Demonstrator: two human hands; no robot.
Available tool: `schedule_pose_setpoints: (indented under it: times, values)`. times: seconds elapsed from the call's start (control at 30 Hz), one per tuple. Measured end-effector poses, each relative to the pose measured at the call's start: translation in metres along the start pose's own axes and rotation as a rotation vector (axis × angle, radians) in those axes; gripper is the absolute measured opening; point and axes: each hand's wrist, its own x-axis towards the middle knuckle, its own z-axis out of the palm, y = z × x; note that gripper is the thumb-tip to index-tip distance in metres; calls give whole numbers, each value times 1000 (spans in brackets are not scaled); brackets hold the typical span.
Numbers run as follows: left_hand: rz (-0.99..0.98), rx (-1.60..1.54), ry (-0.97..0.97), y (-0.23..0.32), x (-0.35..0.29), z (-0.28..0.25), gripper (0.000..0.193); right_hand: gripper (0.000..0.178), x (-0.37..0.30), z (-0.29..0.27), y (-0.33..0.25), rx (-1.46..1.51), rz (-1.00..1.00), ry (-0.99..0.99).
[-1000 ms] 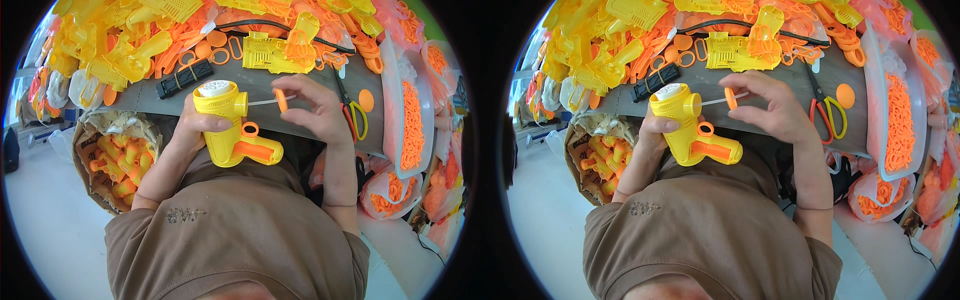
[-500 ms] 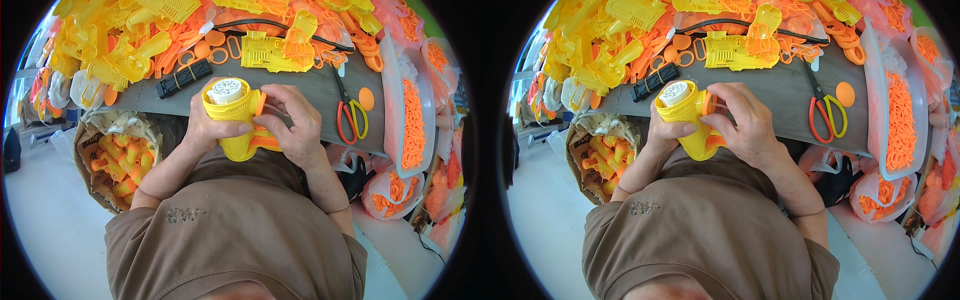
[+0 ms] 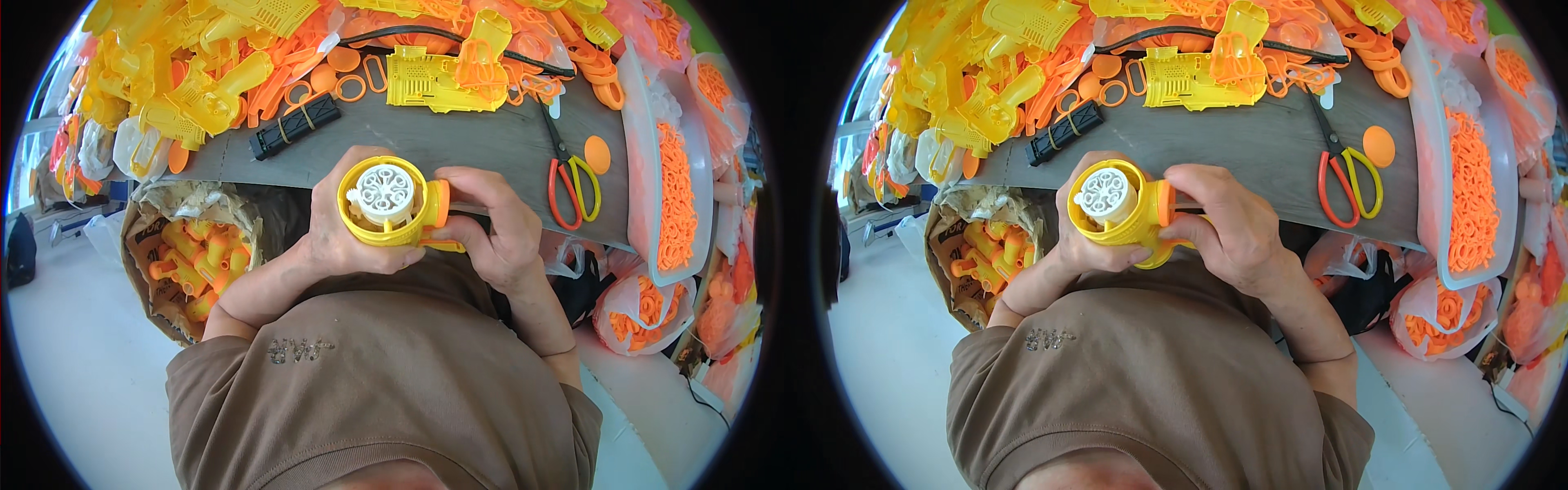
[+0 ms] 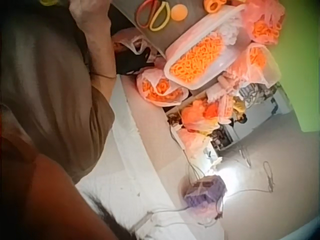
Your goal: Assembling the internal and external components of a yellow plastic toy gun.
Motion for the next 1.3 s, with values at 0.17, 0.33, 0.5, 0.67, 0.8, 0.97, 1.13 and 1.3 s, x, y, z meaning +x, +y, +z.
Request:
schedule_pose_setpoints:
  times: [0.17,0.33,0.5,0.67,0.8,0.97,1.13,1.3]
  values:
    - [152,-19,-99,2,-3,6,66,36,-5,-17,-2,-165,-178,-224]
    - [207,-54,-248,17,-10,5,63,24,-11,-20,-22,-80,-260,-329]
    - [279,-45,-416,25,0,-3,68,23,-17,-19,-32,-97,-279,-314]
    - [-85,-33,-306,7,31,-3,76,27,1,-28,-13,-123,-126,-273]
    - [-211,-467,-226,-4,30,12,80,26,4,-30,-7,-94,-53,-111]
    - [-364,-541,-220,-18,18,3,82,18,12,-68,22,-73,197,-40]
    - [-415,-712,-148,-23,22,1,82,27,25,-156,116,-789,319,462]
    - [-387,-596,-148,-15,21,15,80,28,34,-161,140,-1284,509,250]
